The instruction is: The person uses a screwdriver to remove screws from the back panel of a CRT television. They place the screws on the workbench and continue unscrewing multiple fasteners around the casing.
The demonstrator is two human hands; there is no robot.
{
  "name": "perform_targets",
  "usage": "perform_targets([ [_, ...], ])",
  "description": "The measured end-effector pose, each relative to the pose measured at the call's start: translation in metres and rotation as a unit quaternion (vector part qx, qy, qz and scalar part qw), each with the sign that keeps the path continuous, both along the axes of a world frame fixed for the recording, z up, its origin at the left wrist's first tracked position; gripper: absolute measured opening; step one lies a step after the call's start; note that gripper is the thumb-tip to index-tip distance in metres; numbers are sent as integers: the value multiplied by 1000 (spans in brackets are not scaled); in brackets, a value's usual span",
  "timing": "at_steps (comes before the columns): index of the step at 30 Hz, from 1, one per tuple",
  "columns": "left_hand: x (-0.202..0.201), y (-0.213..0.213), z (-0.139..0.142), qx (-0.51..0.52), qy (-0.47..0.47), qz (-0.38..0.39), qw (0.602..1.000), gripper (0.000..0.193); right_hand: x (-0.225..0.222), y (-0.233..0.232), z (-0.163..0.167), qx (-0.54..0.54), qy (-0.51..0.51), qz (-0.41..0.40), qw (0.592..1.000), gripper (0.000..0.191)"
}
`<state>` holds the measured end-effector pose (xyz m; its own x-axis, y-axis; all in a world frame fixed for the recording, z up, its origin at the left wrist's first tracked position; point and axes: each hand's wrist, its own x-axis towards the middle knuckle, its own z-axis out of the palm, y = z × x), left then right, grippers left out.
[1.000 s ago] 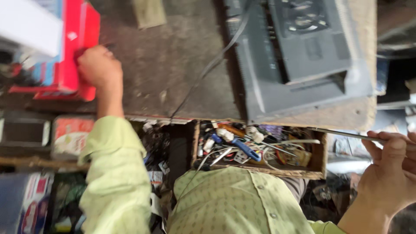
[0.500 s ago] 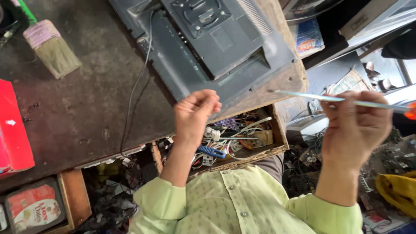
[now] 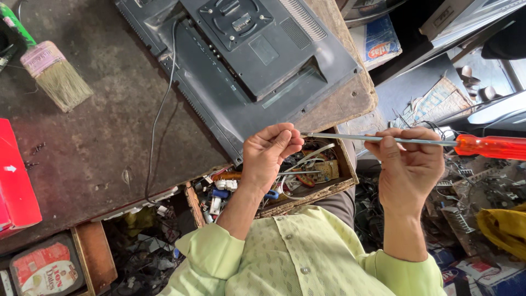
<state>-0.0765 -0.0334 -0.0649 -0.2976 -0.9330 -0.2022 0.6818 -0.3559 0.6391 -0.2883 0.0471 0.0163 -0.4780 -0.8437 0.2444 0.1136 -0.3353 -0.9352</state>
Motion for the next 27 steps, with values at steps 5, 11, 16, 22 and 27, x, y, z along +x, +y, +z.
perform_targets([
  [5,-2,4,3,-2,7,-2,1000,15,3,-3,-5,0,-11,19,1000,24],
  [11,-3,4,5,16,7,2,1000,15,8,-5,-12,-9,-24,12,1000,25],
  [16,-3,3,0,17,11,11,1000,15,5,-5,-13,-9,-36,62,997,30],
  [22,-13,3,1,32,9,-3,999,16,-8,-8,-11,-13,-17,96,995,29],
  [27,-17,-19,14,-104,-106,29,989,20,-54,-41,7,-62,218,58,972,25],
])
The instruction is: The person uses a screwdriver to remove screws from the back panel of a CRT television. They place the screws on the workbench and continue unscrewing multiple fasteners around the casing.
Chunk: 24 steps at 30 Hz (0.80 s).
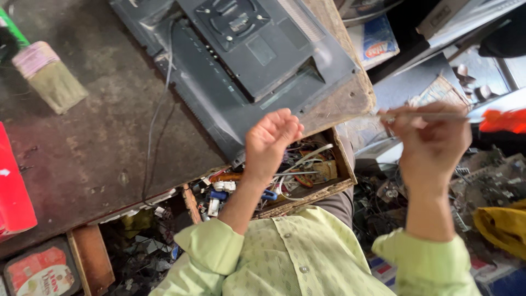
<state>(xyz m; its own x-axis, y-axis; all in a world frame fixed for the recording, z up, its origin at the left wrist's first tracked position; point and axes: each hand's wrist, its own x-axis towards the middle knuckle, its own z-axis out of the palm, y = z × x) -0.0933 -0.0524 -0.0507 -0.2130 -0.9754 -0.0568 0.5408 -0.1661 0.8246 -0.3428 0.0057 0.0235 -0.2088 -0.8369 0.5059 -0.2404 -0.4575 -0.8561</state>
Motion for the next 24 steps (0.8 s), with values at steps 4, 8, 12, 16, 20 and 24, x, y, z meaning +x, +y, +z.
perform_targets([
  [4,-12,-32,7,-219,-309,70,923,23,-43,-34,32,11,71,-31,997,26],
  [8,-56,-73,5,-462,-405,43,788,23,-55,-68,55,3,213,-37,976,27],
  [12,-122,-122,-1,-505,-404,6,763,26,-52,-92,51,67,240,-37,968,23],
  [16,-147,-145,0,-402,-427,-139,798,20,-57,-110,40,-5,356,-10,934,18],
  [20,-152,-152,3,-462,-349,-72,812,21,-63,-122,35,27,356,11,934,21],
  [24,-148,-151,4,-461,-346,-56,815,16,-62,-128,32,22,355,21,934,20],
])
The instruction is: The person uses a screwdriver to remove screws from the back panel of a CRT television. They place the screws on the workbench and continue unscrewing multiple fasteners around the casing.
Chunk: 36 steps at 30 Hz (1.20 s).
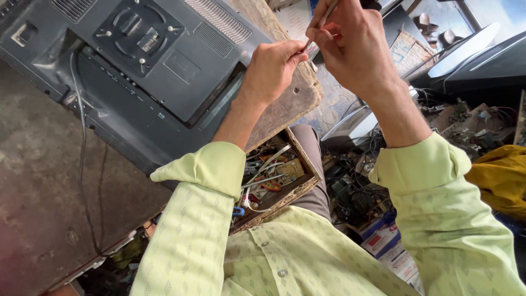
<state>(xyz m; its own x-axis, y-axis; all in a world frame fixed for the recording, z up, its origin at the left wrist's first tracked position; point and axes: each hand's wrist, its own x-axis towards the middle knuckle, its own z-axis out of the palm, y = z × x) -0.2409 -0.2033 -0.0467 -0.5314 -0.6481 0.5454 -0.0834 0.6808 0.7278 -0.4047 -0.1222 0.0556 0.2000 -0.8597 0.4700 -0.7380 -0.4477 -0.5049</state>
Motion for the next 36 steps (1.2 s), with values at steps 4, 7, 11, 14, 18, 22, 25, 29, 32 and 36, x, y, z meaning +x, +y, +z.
perform_targets([
  [4,1,-2,-6,3,-25,8,1000,16,4,-3,-3,7,-14,-8,1000,21],
  [7,1,-4,-12,-18,-9,11,1000,16,5,-5,-3,8,-22,-2,1000,17],
  [11,1,-2,-21,6,-2,7,1000,16,3,-13,-2,-52,-36,87,994,12],
  [14,0,2,-27,4,36,1,999,16,3,-18,-4,12,-52,22,998,9],
  [18,-1,2,-30,10,36,-4,999,17,3,-22,-11,-65,-66,29,995,23],
  [22,1,1,-31,-17,17,14,1000,14,1,-19,-15,-39,-102,92,990,12],
  [25,0,1,-31,-7,14,14,1000,15,1,-20,-17,-60,-79,45,994,20],
  [29,-1,-1,-33,-20,10,13,1000,15,-2,-19,-16,-24,-33,-10,999,18],
  [32,-1,-1,-34,-17,7,12,1000,14,-4,-18,-17,3,-56,-1,998,13],
  [36,0,1,-34,-9,6,4,1000,18,-1,-20,-21,7,-140,43,989,13],
])
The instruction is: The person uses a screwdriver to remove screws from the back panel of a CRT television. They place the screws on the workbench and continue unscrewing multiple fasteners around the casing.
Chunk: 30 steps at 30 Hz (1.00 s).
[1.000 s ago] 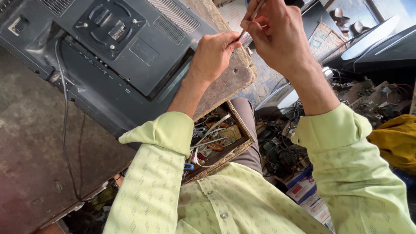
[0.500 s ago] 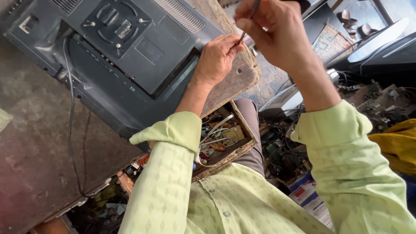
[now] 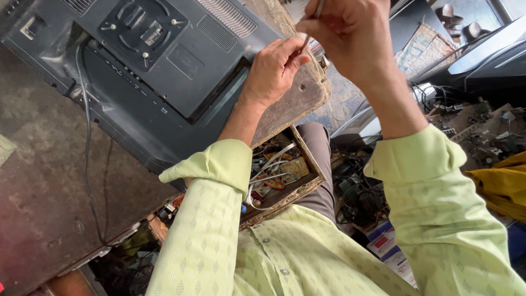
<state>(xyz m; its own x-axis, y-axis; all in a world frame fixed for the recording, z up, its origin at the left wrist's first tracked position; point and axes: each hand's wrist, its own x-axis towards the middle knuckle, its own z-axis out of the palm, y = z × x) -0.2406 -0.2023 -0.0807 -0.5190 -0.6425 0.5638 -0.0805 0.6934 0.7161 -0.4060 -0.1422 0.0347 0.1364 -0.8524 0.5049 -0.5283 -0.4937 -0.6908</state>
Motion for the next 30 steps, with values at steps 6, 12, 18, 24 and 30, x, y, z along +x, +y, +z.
perform_targets([
  [6,-2,-2,-1,-18,-9,12,1000,16,-5,-3,1,-63,93,-23,993,15],
  [12,-2,-2,-5,-9,-10,7,1000,14,-6,2,0,-25,87,-54,994,19],
  [18,-2,-3,-7,-6,-19,6,1000,17,-1,5,2,22,67,-23,997,8],
  [24,-2,-3,-5,-5,-31,7,999,15,3,4,2,-23,99,-7,995,12],
  [30,0,0,-2,-9,-11,6,1000,14,0,4,-6,-14,21,-21,999,15],
])
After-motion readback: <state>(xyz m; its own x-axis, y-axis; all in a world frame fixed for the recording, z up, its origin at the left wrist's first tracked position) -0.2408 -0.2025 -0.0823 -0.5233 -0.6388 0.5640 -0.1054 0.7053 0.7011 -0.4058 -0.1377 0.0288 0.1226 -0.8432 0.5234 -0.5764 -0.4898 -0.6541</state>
